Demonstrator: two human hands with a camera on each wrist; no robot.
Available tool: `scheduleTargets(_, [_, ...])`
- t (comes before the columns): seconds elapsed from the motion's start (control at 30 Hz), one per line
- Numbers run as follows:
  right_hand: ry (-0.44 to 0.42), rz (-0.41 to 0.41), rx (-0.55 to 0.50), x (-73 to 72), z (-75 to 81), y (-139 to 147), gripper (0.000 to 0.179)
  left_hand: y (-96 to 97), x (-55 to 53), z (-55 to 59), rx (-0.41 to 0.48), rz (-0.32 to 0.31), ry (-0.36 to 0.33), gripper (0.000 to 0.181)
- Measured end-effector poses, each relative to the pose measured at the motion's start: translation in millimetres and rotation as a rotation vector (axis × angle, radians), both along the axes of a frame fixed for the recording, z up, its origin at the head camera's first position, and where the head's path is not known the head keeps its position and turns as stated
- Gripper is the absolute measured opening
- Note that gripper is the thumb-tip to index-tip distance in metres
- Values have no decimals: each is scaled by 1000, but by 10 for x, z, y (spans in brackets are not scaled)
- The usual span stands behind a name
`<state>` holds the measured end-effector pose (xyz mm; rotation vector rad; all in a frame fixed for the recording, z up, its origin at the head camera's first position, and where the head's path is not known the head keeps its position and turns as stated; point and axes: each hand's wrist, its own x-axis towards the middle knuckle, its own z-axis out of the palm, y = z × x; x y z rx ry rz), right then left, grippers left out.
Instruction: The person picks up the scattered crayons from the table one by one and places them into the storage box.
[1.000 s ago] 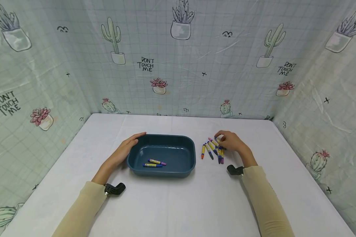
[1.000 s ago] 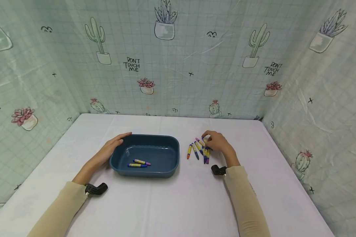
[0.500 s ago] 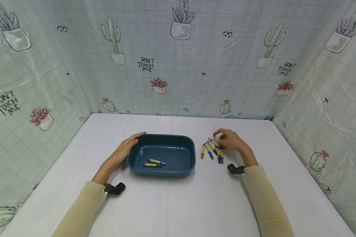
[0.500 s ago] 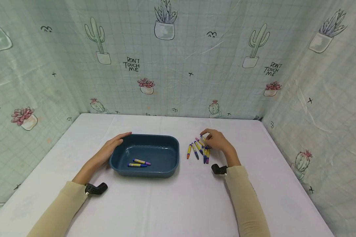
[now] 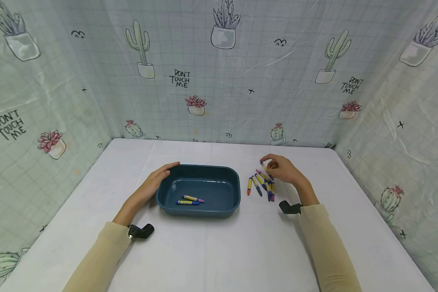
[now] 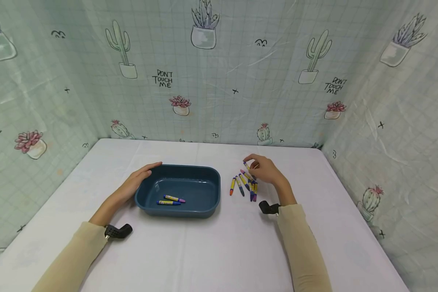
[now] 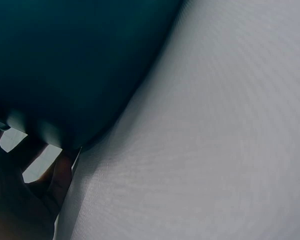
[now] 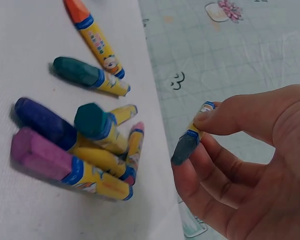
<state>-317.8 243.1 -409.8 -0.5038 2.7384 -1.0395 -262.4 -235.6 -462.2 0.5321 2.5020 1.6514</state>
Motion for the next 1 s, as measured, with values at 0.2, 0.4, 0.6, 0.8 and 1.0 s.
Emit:
scheduleTargets(0.2, [27, 2, -14, 38, 78, -33, 41, 3, 9, 4, -3, -3, 4, 47])
scheduleTargets(0.4, [62, -4, -12, 87, 185, -79, 40, 1, 6, 1, -1, -2, 2, 48])
scheduleTargets(0.6, [103, 17, -8, 124, 272, -144, 40, -8, 3, -5, -3, 3, 9, 48])
scheduleTargets(0.8, [124, 19, 17, 151, 302, -188, 39, -14, 0, -11, -7, 2, 6, 48])
scheduleTargets(1.0, [139, 41, 9, 203, 354, -245, 39, -21, -3, -13, -9, -3, 13, 48])
